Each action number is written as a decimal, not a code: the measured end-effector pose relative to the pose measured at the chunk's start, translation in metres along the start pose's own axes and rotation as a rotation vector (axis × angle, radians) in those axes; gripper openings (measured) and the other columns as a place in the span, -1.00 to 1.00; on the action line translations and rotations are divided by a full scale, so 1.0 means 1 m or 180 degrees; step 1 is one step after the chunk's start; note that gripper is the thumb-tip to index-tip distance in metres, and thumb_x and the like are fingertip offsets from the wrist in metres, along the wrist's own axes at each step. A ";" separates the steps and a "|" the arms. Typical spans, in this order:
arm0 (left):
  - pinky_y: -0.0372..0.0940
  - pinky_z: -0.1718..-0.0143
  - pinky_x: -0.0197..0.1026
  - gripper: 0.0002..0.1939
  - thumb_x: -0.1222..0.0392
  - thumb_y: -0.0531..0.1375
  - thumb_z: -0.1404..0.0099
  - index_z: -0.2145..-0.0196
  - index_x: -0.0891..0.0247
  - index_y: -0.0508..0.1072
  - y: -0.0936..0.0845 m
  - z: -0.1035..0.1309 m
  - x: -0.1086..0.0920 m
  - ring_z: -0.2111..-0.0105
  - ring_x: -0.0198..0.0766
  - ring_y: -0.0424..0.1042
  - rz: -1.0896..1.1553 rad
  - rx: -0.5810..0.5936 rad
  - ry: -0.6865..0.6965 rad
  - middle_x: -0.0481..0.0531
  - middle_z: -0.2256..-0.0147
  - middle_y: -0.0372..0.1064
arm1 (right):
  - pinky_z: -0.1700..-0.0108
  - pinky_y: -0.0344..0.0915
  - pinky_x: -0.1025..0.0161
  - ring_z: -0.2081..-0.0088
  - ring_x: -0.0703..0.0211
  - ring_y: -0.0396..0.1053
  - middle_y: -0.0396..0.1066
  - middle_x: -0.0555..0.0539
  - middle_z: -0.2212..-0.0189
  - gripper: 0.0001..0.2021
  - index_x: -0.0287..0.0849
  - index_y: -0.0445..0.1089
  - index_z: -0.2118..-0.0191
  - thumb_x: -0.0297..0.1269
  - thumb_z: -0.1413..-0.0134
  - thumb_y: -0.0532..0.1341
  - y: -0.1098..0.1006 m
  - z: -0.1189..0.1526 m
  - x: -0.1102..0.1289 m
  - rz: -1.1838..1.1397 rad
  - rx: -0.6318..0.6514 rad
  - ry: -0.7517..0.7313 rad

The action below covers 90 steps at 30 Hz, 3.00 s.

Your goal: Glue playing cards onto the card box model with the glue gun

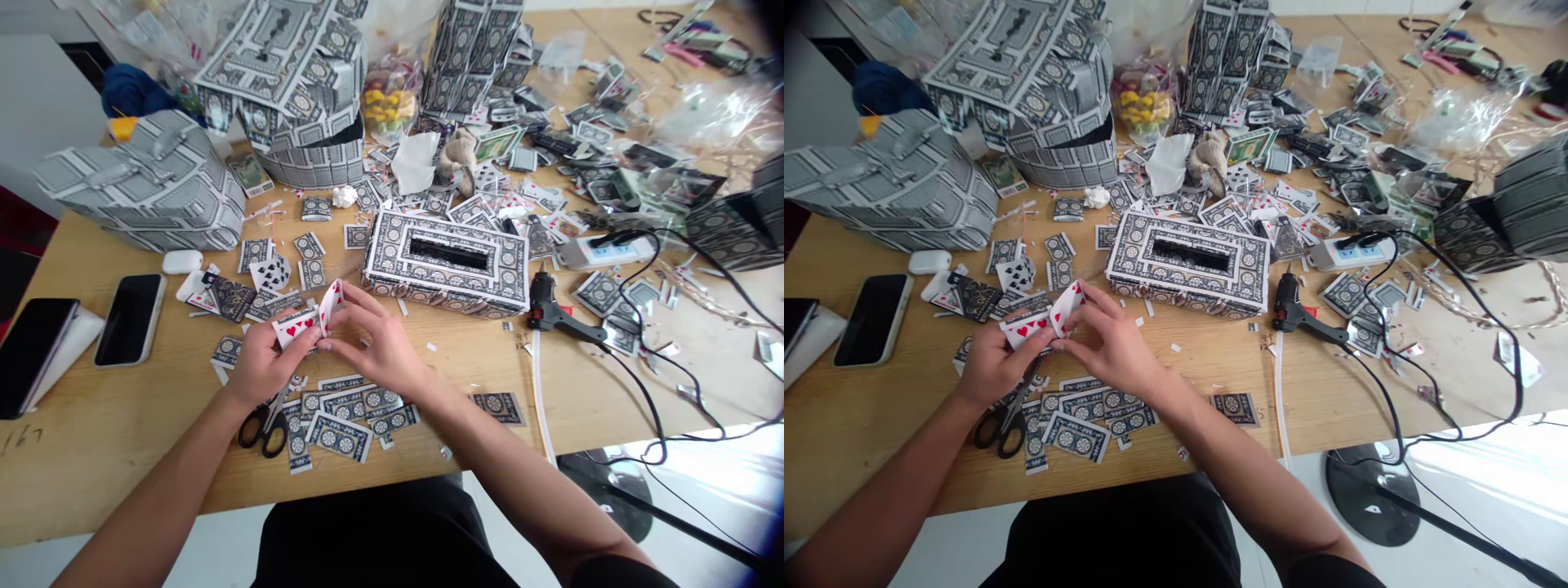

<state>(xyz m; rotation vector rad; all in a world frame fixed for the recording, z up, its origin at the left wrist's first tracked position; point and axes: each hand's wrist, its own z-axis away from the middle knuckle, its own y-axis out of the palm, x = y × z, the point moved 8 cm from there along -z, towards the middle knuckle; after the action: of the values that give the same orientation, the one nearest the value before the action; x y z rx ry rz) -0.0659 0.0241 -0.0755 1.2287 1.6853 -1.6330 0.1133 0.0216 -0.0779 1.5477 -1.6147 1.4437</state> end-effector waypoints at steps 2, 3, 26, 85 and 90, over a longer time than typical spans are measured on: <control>0.32 0.45 -0.29 -0.74 0.11 0.29 -0.44 0.41 0.24 0.60 -0.001 0.000 -0.004 0.51 -0.29 0.46 -0.0167 -0.0024 0.0158 -0.05 0.47 0.51 | -0.42 0.36 -0.17 -0.49 -0.15 0.29 0.40 -0.34 -0.39 -0.85 -0.13 0.58 0.12 -0.17 -0.35 0.42 0.001 0.001 -0.002 0.0021 0.0005 0.0000; 0.31 0.46 -0.30 -0.74 0.12 0.30 -0.43 0.41 0.24 0.62 -0.001 0.000 -0.006 0.52 -0.29 0.46 -0.0246 -0.0046 0.0216 -0.06 0.46 0.52 | -0.42 0.37 -0.19 -0.49 -0.15 0.28 0.41 -0.34 -0.38 -0.86 -0.13 0.57 0.12 -0.18 -0.37 0.41 0.002 0.001 -0.002 0.0037 0.0018 -0.0008; 0.28 0.54 -0.31 -0.69 0.09 0.33 -0.39 0.50 0.24 0.56 -0.001 0.002 -0.009 0.63 -0.33 0.43 -0.0524 -0.0415 0.0269 -0.10 0.57 0.51 | -0.32 0.49 -0.23 -0.36 -0.17 0.44 0.19 -0.29 -0.52 -0.89 -0.10 0.51 0.08 -0.41 -0.42 0.24 0.013 0.009 0.006 0.0266 -0.0071 -0.0378; 0.52 -0.20 0.08 -0.44 -0.02 0.43 -0.40 -0.28 0.09 0.49 0.000 0.006 -0.034 -0.07 0.02 0.61 -0.1201 -0.0153 0.1314 0.17 -0.10 0.56 | 0.35 0.17 0.23 0.43 0.24 0.21 0.28 0.08 0.50 -0.44 -0.10 0.32 0.40 0.33 -0.33 0.26 0.007 -0.003 -0.016 -0.1506 0.0333 0.1092; 0.53 -0.18 0.06 -0.43 0.09 0.42 -0.42 -0.32 0.11 0.44 0.002 0.006 -0.042 -0.05 0.01 0.60 -0.1374 -0.0203 0.1545 0.17 -0.06 0.53 | 0.40 0.03 0.20 0.48 0.24 0.13 0.24 0.07 0.55 -0.43 -0.09 0.27 0.43 0.27 -0.47 0.14 -0.002 -0.001 -0.021 -0.0509 -0.0056 0.1008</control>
<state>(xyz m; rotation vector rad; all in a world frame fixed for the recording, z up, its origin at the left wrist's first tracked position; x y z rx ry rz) -0.0456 0.0067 -0.0423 1.3770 2.4218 -1.5726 0.1198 0.0315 -0.0954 1.3260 -1.2866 1.4943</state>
